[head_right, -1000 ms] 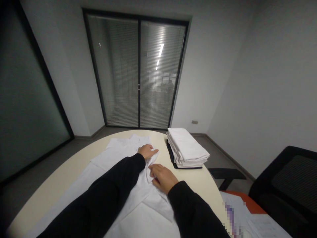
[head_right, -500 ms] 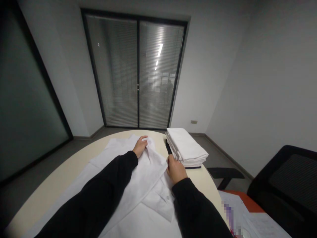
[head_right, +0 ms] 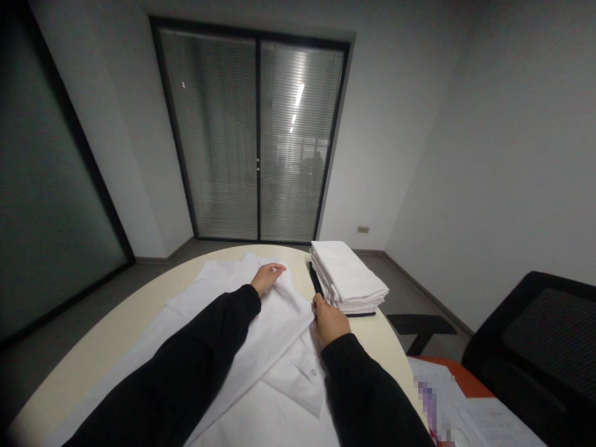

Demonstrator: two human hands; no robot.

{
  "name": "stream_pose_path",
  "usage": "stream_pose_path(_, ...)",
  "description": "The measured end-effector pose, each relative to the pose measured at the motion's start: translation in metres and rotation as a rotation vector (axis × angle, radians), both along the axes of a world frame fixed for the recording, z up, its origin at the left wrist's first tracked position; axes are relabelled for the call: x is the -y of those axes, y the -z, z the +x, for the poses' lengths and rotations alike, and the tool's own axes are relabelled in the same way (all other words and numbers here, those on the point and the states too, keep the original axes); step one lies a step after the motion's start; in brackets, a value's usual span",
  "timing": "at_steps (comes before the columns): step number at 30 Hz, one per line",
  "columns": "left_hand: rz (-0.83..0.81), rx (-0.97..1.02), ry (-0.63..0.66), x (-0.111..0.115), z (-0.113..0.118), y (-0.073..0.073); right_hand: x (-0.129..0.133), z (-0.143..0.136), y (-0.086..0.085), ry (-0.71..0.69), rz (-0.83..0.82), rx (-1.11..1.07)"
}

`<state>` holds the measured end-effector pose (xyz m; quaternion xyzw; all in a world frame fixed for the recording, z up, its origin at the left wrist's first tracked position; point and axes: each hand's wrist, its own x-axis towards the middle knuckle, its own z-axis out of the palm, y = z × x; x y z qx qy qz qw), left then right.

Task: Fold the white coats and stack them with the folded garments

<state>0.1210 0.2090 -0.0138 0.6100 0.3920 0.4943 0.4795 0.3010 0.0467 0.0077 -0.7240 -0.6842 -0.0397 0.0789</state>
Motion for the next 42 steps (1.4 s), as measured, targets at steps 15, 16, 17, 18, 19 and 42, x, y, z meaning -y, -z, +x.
stream_pose_path(15, 0.114, -0.048, -0.112, -0.005, 0.007, -0.006, 0.002, -0.006, 0.005, 0.082, -0.088, -0.022)
stream_pose_path(16, 0.122, -0.041, -0.121, -0.006, 0.009, -0.006, 0.001, -0.006, 0.006, 0.081, -0.089, -0.044)
stream_pose_path(17, 0.126, -0.031, -0.119, -0.006, 0.011, -0.006, 0.001, -0.006, 0.006, 0.077, -0.092, -0.07)
stream_pose_path(18, 0.127, -0.021, -0.103, -0.006, 0.013, -0.007, 0.001, -0.006, 0.006, 0.072, -0.095, -0.099)
stream_pose_path(19, 0.123, -0.012, -0.076, -0.006, 0.015, -0.008, 0.001, -0.006, 0.006, 0.067, -0.097, -0.125)
stream_pose_path(42, 0.174, -0.295, 0.019, 0.001, 0.015, -0.006, 0.012, -0.015, -0.008, 0.145, -0.104, -0.032)
